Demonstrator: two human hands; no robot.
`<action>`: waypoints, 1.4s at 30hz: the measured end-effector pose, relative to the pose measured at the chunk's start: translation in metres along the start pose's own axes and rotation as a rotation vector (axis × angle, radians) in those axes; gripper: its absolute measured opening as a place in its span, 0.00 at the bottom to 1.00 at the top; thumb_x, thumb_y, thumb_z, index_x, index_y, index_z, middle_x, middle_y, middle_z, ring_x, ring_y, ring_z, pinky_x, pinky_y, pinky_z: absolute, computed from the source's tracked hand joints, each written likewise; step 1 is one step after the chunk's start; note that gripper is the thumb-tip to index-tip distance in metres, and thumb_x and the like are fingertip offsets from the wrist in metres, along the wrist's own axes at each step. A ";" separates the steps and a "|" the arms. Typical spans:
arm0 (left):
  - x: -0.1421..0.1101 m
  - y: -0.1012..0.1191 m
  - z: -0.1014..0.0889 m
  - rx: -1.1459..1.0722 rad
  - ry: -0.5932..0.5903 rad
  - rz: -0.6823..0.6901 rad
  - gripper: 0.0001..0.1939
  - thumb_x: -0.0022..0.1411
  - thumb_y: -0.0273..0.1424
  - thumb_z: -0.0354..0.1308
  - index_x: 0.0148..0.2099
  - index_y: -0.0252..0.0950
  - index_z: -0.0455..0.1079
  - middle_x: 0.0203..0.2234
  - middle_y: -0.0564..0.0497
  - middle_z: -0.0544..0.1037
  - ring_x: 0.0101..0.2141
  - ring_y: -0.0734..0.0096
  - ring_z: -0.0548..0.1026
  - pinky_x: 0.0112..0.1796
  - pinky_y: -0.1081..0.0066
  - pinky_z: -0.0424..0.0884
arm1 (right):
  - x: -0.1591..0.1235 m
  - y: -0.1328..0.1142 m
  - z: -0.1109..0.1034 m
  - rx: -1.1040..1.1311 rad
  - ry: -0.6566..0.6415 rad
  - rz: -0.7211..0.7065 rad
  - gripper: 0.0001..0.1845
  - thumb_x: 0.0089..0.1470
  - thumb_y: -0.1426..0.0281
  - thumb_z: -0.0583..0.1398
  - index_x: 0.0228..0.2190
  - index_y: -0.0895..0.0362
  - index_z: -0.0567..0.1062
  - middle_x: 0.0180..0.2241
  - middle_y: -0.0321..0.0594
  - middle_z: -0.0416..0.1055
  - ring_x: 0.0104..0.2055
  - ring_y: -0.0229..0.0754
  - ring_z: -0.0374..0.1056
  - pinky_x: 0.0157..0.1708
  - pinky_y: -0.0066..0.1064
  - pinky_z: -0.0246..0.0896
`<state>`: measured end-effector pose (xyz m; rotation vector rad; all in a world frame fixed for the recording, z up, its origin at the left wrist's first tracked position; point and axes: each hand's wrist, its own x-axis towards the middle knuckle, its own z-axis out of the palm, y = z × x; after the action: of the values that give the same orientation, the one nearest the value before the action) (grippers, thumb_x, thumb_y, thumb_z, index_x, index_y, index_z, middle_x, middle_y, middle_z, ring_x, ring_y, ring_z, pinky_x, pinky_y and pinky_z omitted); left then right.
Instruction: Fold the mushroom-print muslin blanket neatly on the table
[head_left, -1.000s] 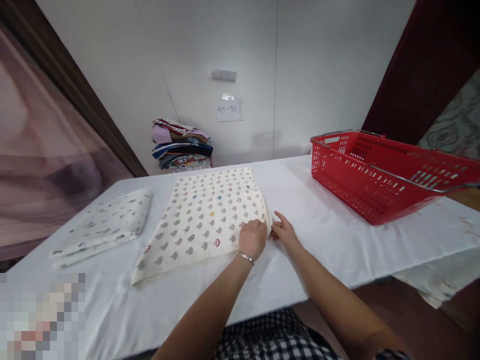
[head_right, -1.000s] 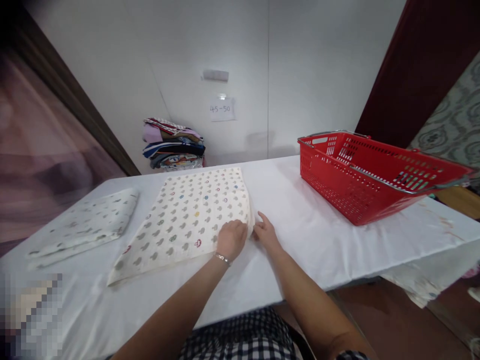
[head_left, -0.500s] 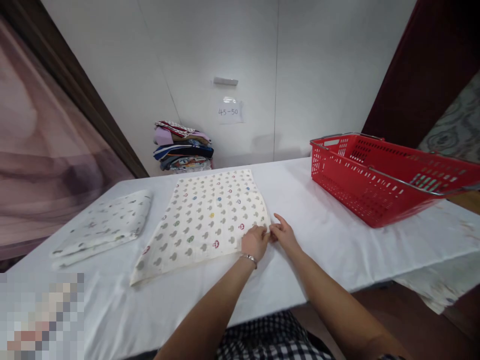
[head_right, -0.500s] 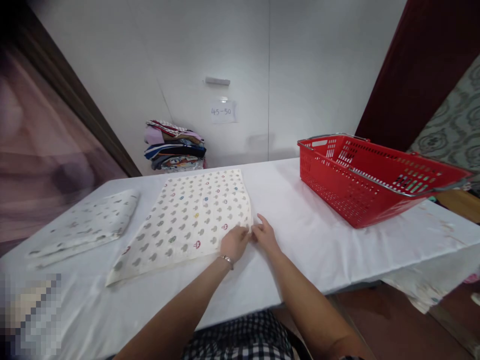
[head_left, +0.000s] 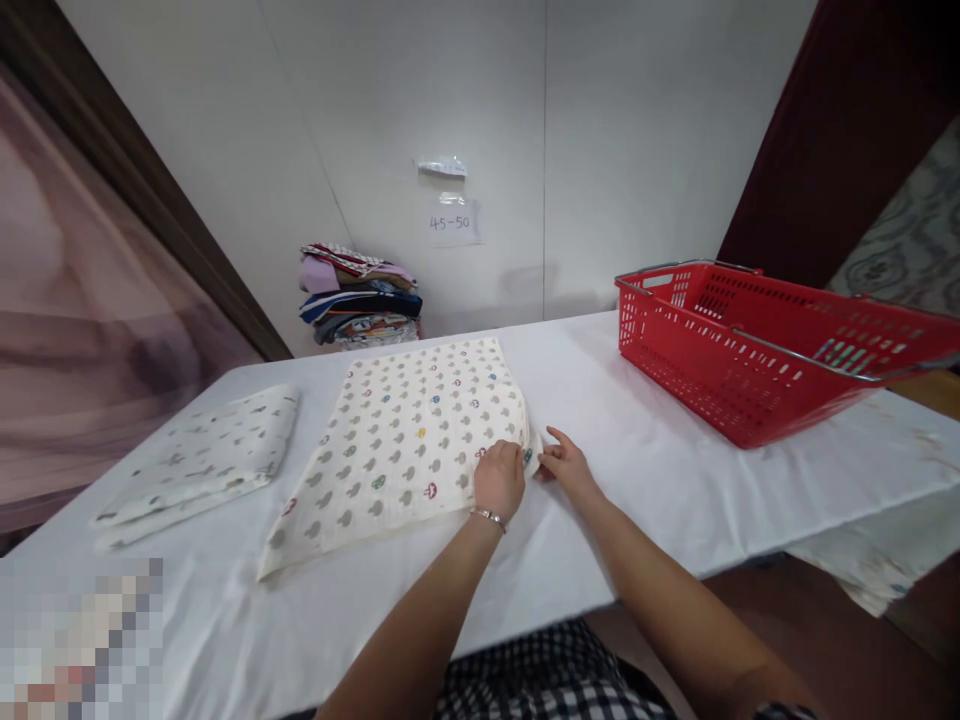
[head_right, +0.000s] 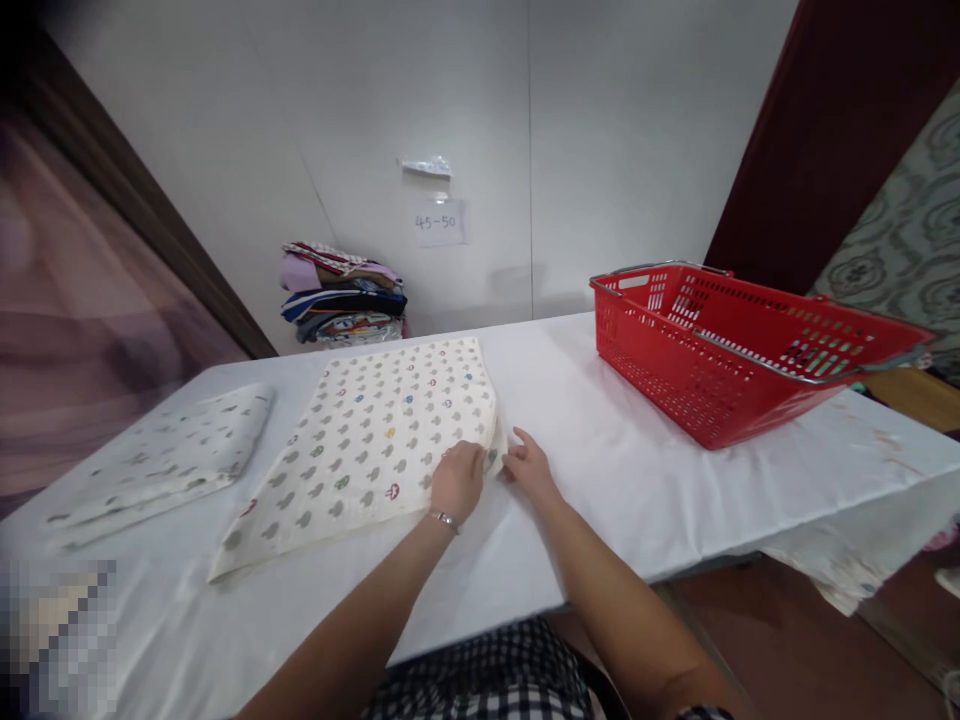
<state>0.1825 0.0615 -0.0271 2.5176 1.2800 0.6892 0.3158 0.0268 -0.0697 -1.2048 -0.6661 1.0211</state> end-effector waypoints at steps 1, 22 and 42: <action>0.000 0.000 -0.001 0.086 0.001 0.067 0.13 0.65 0.30 0.42 0.36 0.37 0.68 0.34 0.46 0.73 0.38 0.66 0.69 0.40 0.66 0.61 | 0.001 0.001 0.000 0.004 0.005 0.002 0.41 0.38 0.70 0.63 0.55 0.58 0.58 0.21 0.27 0.66 0.19 0.35 0.64 0.21 0.29 0.63; 0.000 0.004 0.003 -0.285 -0.200 -0.246 0.10 0.60 0.32 0.51 0.36 0.40 0.74 0.33 0.53 0.77 0.35 0.72 0.72 0.37 0.72 0.64 | 0.007 0.014 -0.008 -0.077 -0.012 -0.047 0.40 0.40 0.66 0.62 0.56 0.58 0.59 0.22 0.28 0.67 0.20 0.35 0.64 0.23 0.29 0.63; 0.001 0.006 0.008 -0.285 -0.180 -0.297 0.12 0.60 0.36 0.50 0.35 0.40 0.74 0.32 0.52 0.77 0.34 0.71 0.72 0.34 0.73 0.63 | -0.002 0.003 -0.006 -0.038 -0.011 -0.014 0.41 0.41 0.66 0.64 0.56 0.57 0.58 0.25 0.30 0.69 0.21 0.35 0.67 0.25 0.31 0.67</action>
<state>0.1909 0.0586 -0.0310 2.0564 1.3456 0.5213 0.3195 0.0224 -0.0744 -1.2261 -0.7045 1.0079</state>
